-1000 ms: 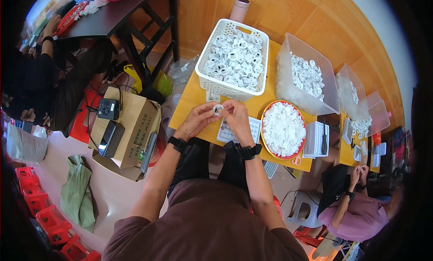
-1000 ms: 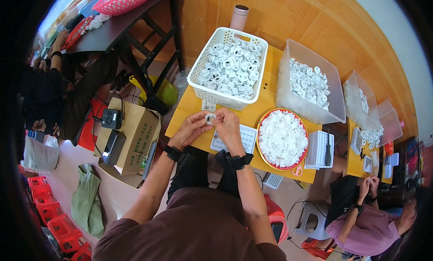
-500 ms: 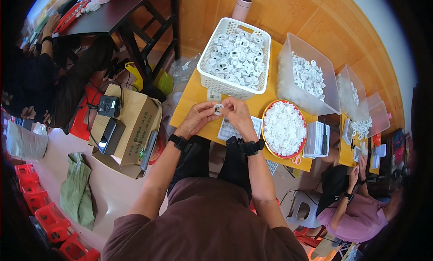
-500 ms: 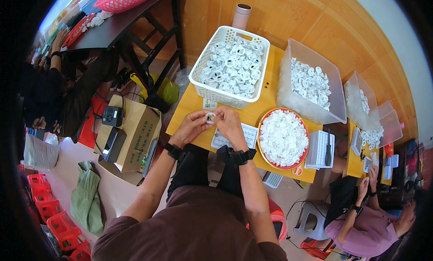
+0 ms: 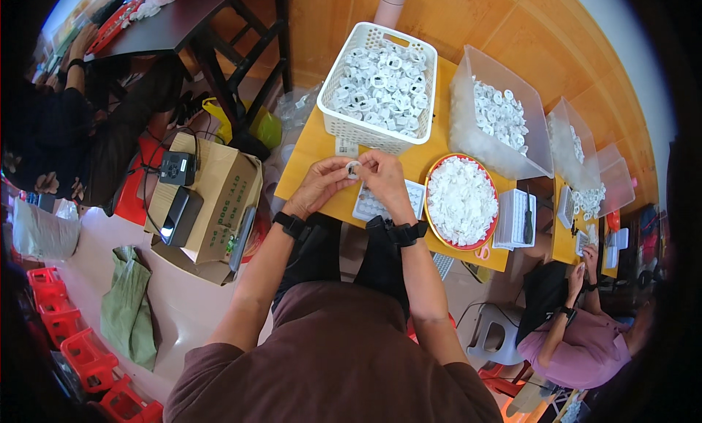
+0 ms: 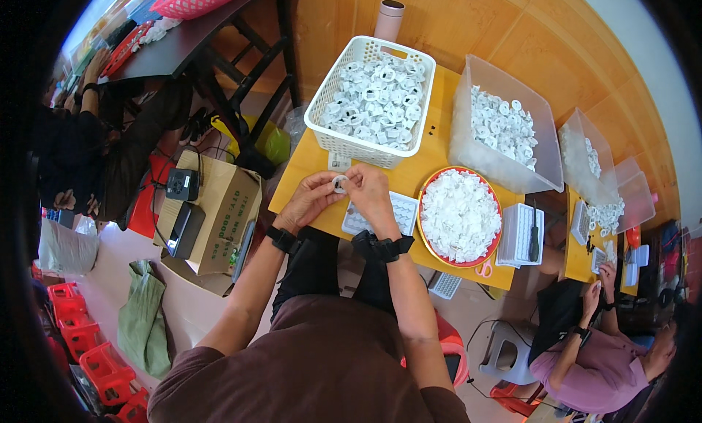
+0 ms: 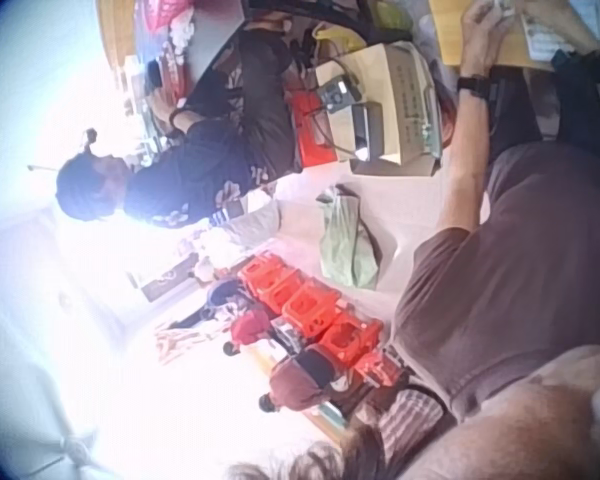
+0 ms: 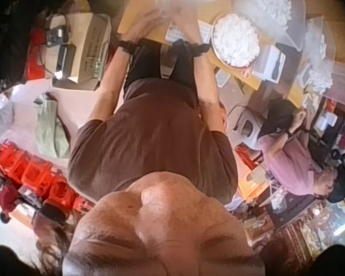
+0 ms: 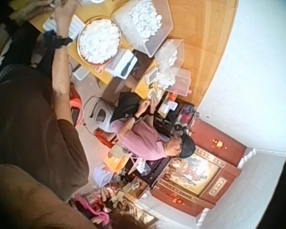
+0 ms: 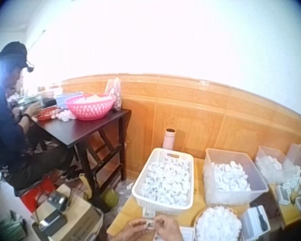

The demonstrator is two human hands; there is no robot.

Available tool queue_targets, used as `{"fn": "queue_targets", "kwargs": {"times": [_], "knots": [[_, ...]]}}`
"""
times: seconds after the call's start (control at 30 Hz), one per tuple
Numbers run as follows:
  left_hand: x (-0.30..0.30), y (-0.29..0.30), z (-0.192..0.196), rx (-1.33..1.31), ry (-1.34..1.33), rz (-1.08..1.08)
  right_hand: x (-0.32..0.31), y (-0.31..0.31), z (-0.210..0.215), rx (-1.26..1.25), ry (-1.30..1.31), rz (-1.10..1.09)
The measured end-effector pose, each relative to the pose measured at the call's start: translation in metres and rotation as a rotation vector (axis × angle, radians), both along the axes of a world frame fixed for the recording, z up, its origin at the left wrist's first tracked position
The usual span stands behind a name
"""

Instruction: The person picks up a white plastic base from a basket and a battery from a tray, then fits the battery into the base. They pick up a white plastic cover from a plate, snap it onto the assembly, and place the finished light into a slot on the tray.

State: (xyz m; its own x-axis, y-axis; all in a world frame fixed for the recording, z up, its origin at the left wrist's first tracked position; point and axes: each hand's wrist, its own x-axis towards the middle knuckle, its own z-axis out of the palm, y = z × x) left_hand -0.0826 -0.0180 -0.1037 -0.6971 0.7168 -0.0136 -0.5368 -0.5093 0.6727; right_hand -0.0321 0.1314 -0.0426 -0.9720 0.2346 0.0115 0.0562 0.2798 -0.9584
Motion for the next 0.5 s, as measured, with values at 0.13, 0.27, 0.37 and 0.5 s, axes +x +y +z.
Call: {"fn": "queue_targets", "kwargs": {"times": [0.13, 0.27, 0.37, 0.5], "knots": [[-0.001, 0.000, 0.001, 0.007, 0.006, -0.019, 0.000, -0.004, 0.002, 0.216, 0.048, -0.017], [-0.003, 0.003, -0.002, 0.015, -0.007, -0.019, -0.003, -0.005, -0.007, 0.404, 0.128, -0.038], [-0.003, 0.003, -0.003, 0.022, -0.037, -0.018, 0.006, -0.013, -0.001, 0.553, 0.298, -0.111], [-0.005, -0.001, -0.011, 0.079, -0.097, 0.023, 0.040, -0.015, 0.028, 0.419, 0.323, -0.249]]}}
